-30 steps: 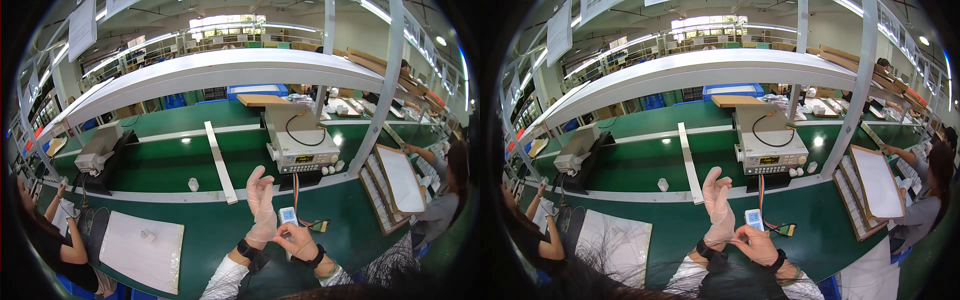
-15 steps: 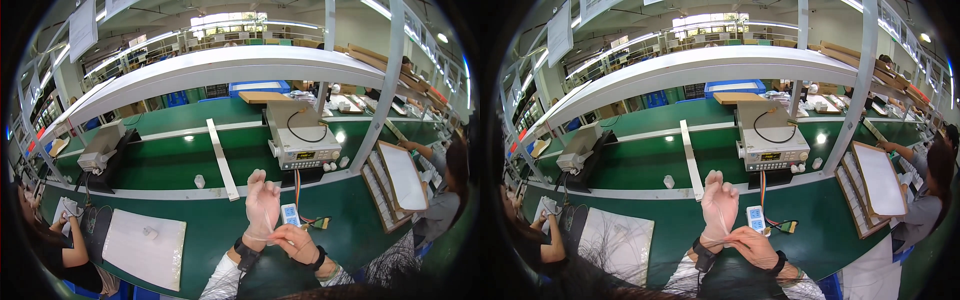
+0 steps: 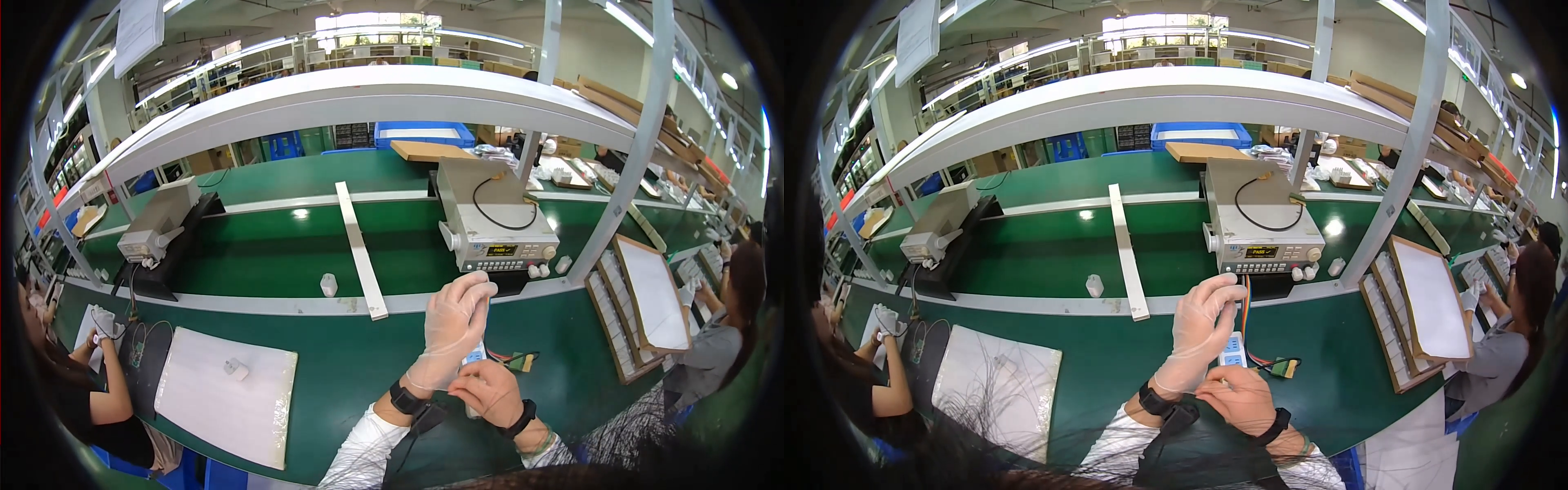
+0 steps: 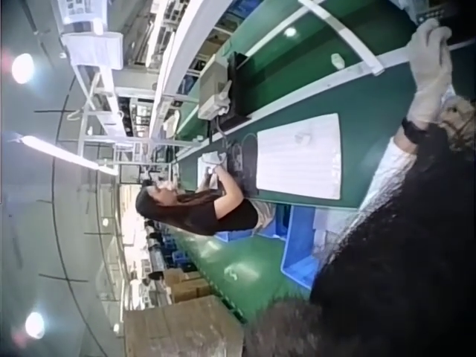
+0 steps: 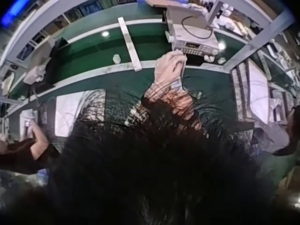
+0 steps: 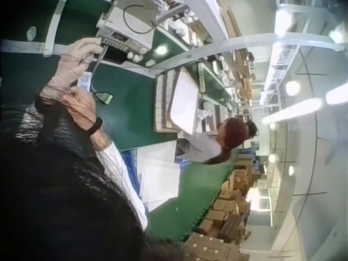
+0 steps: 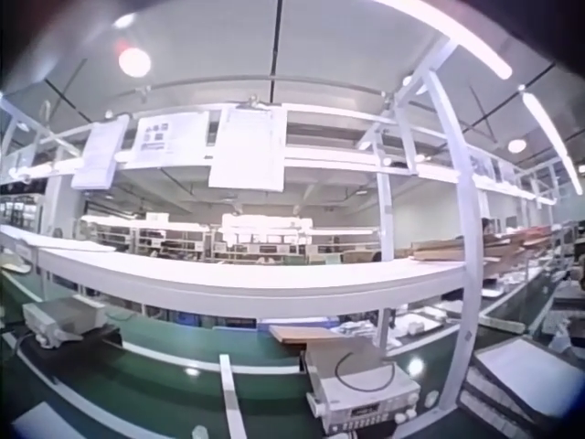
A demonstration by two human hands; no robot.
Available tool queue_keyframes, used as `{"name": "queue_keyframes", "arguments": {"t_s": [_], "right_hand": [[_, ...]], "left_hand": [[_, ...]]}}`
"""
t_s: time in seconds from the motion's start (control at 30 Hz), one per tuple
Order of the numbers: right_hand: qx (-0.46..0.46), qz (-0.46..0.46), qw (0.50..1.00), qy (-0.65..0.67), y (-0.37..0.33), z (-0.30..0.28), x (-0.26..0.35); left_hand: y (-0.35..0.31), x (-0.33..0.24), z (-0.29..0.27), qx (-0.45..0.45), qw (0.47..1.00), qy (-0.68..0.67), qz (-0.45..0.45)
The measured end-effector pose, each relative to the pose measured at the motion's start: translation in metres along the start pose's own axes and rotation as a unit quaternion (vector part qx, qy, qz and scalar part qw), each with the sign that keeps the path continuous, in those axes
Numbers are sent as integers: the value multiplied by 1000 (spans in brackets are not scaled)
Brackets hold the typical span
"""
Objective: Testing electronic components using a digital meter and a handheld probe on an assembly line.
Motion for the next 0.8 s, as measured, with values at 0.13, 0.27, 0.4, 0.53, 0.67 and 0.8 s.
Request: {"name": "queue_keyframes", "arguments": {"t_s": [0.13,0.27,0.4,0.53,0.67,0.8], "right_hand": [[-56,69,993,81,-5,-2,-3],[-90,103,977,164,-2,-2,-2],[-54,182,962,198,-4,9,-9],[-15,62,993,104,14,7,-1],[-19,54,997,48,22,2,-4],[-58,147,980,122,24,-5,-14]], "left_hand": [[0,0,-5,0,998,68,-6],[-3,1,-2,9,991,136,5],[-10,2,12,66,987,146,3],[-14,10,18,113,980,165,-11],[-17,19,27,190,963,184,-46],[-18,21,35,236,943,226,-70]]}}
Point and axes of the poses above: each hand's wrist, its own y-axis towards the middle knuckle, its own z-axis out of the palm, x = y × z, the point moved 4 cm from there along y, towards the middle knuckle, and after that the axes turned 2 degrees about -z, right-handed, at the moved point
